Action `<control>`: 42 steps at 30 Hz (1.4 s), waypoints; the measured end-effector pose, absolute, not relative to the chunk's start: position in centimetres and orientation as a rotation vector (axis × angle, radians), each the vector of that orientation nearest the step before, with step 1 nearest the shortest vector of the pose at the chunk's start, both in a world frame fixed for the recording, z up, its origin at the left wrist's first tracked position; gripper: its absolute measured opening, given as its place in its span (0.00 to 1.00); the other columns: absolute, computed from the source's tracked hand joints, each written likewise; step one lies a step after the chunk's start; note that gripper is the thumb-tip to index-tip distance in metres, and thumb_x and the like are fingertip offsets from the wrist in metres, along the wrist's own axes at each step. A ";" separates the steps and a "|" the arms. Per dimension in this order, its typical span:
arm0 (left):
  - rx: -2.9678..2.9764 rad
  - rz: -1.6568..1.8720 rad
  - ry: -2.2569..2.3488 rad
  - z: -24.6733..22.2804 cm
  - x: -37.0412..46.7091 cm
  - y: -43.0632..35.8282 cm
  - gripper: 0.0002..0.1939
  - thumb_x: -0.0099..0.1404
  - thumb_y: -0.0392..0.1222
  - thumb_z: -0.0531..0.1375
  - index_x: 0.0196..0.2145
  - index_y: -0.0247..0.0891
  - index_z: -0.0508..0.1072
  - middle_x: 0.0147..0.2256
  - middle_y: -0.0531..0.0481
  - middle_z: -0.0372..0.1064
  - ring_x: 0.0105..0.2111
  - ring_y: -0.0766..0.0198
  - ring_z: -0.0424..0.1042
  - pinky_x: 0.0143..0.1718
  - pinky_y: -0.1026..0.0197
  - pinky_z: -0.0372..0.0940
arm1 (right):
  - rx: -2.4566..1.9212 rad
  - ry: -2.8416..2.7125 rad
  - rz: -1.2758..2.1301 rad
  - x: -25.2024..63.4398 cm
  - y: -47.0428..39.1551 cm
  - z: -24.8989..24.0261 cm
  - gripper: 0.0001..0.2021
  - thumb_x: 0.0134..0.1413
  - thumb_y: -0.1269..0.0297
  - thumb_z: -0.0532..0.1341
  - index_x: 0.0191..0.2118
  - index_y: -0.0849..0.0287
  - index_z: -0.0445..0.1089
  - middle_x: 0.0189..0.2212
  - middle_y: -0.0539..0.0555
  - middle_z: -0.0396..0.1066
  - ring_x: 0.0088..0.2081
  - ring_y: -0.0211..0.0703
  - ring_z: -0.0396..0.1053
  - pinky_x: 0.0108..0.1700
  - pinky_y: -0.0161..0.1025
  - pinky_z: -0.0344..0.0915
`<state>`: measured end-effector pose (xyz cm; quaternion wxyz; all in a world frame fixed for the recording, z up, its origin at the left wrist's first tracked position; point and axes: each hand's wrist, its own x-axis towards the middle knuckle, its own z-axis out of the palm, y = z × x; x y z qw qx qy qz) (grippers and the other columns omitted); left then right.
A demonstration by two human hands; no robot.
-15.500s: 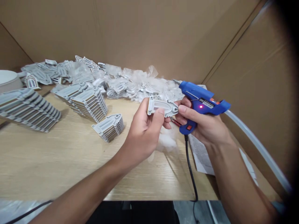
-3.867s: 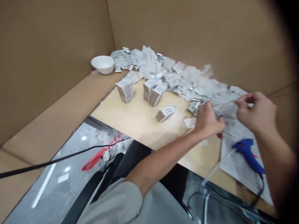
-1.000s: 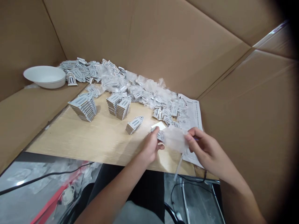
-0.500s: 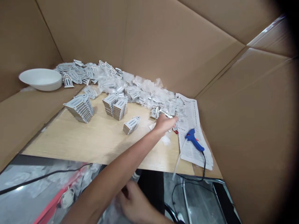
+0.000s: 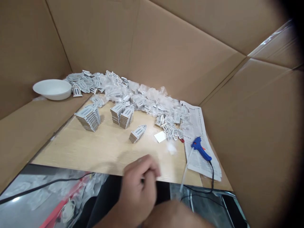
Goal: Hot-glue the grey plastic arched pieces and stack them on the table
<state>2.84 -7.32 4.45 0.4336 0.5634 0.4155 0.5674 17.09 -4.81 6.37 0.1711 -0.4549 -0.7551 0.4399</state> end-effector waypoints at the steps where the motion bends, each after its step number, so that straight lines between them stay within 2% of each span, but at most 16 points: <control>1: 1.397 1.519 1.157 3.2 1.4 -8.2 0.14 0.65 0.29 0.56 0.24 0.43 0.70 0.23 0.53 0.69 0.24 0.64 0.67 0.28 0.60 0.60 | -1.225 -2.227 1.307 18.3 -3.2 7.8 0.18 0.71 0.55 0.71 0.60 0.56 0.78 0.58 0.58 0.79 0.54 0.53 0.80 0.53 0.51 0.81; 3: 1.376 1.633 1.454 0.3 -0.9 -8.9 0.14 0.64 0.28 0.56 0.24 0.43 0.68 0.22 0.55 0.65 0.22 0.65 0.65 0.28 0.60 0.59 | -1.151 -2.447 1.233 19.7 1.7 10.0 0.07 0.70 0.60 0.71 0.50 0.53 0.82 0.49 0.54 0.83 0.46 0.48 0.82 0.49 0.45 0.79; 5: 1.422 1.605 1.729 -2.2 -2.5 -8.4 0.14 0.64 0.28 0.55 0.24 0.43 0.70 0.22 0.56 0.68 0.22 0.66 0.67 0.29 0.61 0.61 | -1.243 -2.553 0.868 19.5 8.0 11.1 0.05 0.71 0.66 0.67 0.46 0.54 0.82 0.46 0.56 0.84 0.46 0.51 0.81 0.51 0.48 0.77; 6: 1.479 1.586 1.809 -3.2 -3.1 -7.8 0.14 0.64 0.28 0.54 0.25 0.43 0.71 0.22 0.56 0.70 0.21 0.67 0.67 0.30 0.62 0.62 | -1.351 -2.505 0.572 18.9 11.3 11.1 0.07 0.73 0.68 0.63 0.48 0.56 0.81 0.48 0.60 0.82 0.50 0.55 0.79 0.54 0.52 0.76; 8: 1.590 1.584 1.893 -4.4 -4.0 -6.4 0.15 0.64 0.28 0.53 0.25 0.42 0.72 0.22 0.57 0.72 0.21 0.67 0.70 0.30 0.63 0.63 | -1.397 -2.454 0.379 17.2 17.1 9.9 0.19 0.67 0.73 0.66 0.61 0.61 0.75 0.66 0.71 0.72 0.67 0.67 0.68 0.65 0.63 0.68; 9: 1.641 1.588 1.903 -4.8 -4.3 -5.7 0.15 0.64 0.27 0.52 0.26 0.42 0.72 0.23 0.56 0.73 0.21 0.67 0.70 0.30 0.63 0.63 | -1.394 -2.461 0.330 16.4 19.4 8.9 0.25 0.63 0.75 0.68 0.65 0.62 0.72 0.71 0.73 0.66 0.71 0.69 0.63 0.68 0.64 0.66; 12: 1.727 1.586 1.914 -5.1 -4.8 -4.3 0.16 0.65 0.28 0.52 0.25 0.42 0.72 0.23 0.56 0.73 0.21 0.68 0.71 0.29 0.65 0.64 | -1.354 -2.517 0.269 15.2 23.8 5.9 0.25 0.61 0.79 0.69 0.63 0.62 0.73 0.72 0.71 0.65 0.72 0.67 0.61 0.69 0.62 0.65; 15: 1.754 1.549 1.951 -5.2 -4.8 -4.0 0.15 0.64 0.28 0.53 0.26 0.42 0.73 0.22 0.57 0.74 0.20 0.68 0.71 0.28 0.65 0.63 | -1.338 -2.526 0.264 15.7 25.5 4.0 0.17 0.69 0.67 0.71 0.60 0.59 0.76 0.64 0.64 0.74 0.65 0.60 0.72 0.65 0.61 0.72; 17: 1.766 1.515 1.970 -5.4 -4.6 -4.0 0.15 0.64 0.28 0.53 0.26 0.42 0.74 0.23 0.58 0.75 0.20 0.68 0.72 0.29 0.65 0.62 | -1.341 -2.486 0.270 16.5 26.1 3.7 0.18 0.73 0.58 0.70 0.61 0.59 0.76 0.62 0.61 0.75 0.60 0.57 0.76 0.61 0.60 0.76; 19: 1.761 1.485 1.991 -5.6 -4.5 -4.1 0.15 0.64 0.29 0.53 0.27 0.42 0.75 0.23 0.57 0.76 0.21 0.68 0.73 0.29 0.65 0.62 | -1.341 -2.416 0.291 17.4 26.4 4.0 0.18 0.73 0.54 0.69 0.59 0.59 0.76 0.59 0.60 0.76 0.57 0.54 0.77 0.59 0.58 0.76; 23: 1.686 1.407 2.013 -5.6 -4.4 -4.2 0.14 0.65 0.30 0.54 0.27 0.43 0.76 0.24 0.57 0.77 0.23 0.66 0.74 0.31 0.64 0.62 | -1.351 -2.198 0.394 19.9 25.5 5.4 0.14 0.68 0.53 0.70 0.42 0.57 0.71 0.46 0.59 0.77 0.49 0.52 0.74 0.56 0.52 0.73; 27: 1.595 1.322 1.967 -5.2 -4.6 -4.1 0.14 0.67 0.33 0.54 0.29 0.43 0.76 0.26 0.57 0.79 0.24 0.65 0.75 0.32 0.63 0.62 | -1.373 -2.003 0.630 23.5 22.8 6.6 0.20 0.64 0.44 0.70 0.39 0.53 0.66 0.37 0.57 0.77 0.39 0.49 0.76 0.46 0.49 0.75; 30: 1.561 1.280 1.971 -5.0 -4.7 -4.0 0.14 0.67 0.34 0.54 0.29 0.43 0.77 0.26 0.56 0.79 0.25 0.65 0.75 0.33 0.63 0.63 | -1.427 -1.912 0.787 26.6 20.6 6.6 0.26 0.53 0.37 0.75 0.36 0.53 0.68 0.32 0.56 0.77 0.35 0.49 0.77 0.42 0.49 0.76; 33: 1.582 1.256 1.999 -5.1 -4.6 -3.9 0.14 0.67 0.35 0.54 0.29 0.42 0.78 0.27 0.55 0.79 0.24 0.64 0.75 0.33 0.62 0.62 | -1.504 -1.837 0.862 29.6 18.5 6.0 0.30 0.39 0.37 0.82 0.33 0.56 0.73 0.29 0.55 0.77 0.32 0.47 0.76 0.38 0.47 0.74; 35: 1.620 1.251 2.019 -5.3 -4.4 -3.9 0.14 0.67 0.35 0.55 0.30 0.42 0.78 0.27 0.54 0.80 0.25 0.64 0.75 0.33 0.61 0.61 | -1.542 -1.798 0.887 31.2 17.4 5.7 0.31 0.34 0.38 0.84 0.33 0.57 0.75 0.28 0.55 0.77 0.31 0.46 0.74 0.37 0.46 0.73; 42: 1.694 1.252 2.111 -6.0 -4.4 -3.7 0.14 0.67 0.35 0.55 0.30 0.43 0.80 0.29 0.54 0.82 0.25 0.62 0.75 0.32 0.60 0.61 | -1.586 -1.687 0.975 34.9 15.4 5.8 0.28 0.39 0.39 0.84 0.31 0.56 0.76 0.27 0.51 0.74 0.29 0.42 0.71 0.35 0.43 0.72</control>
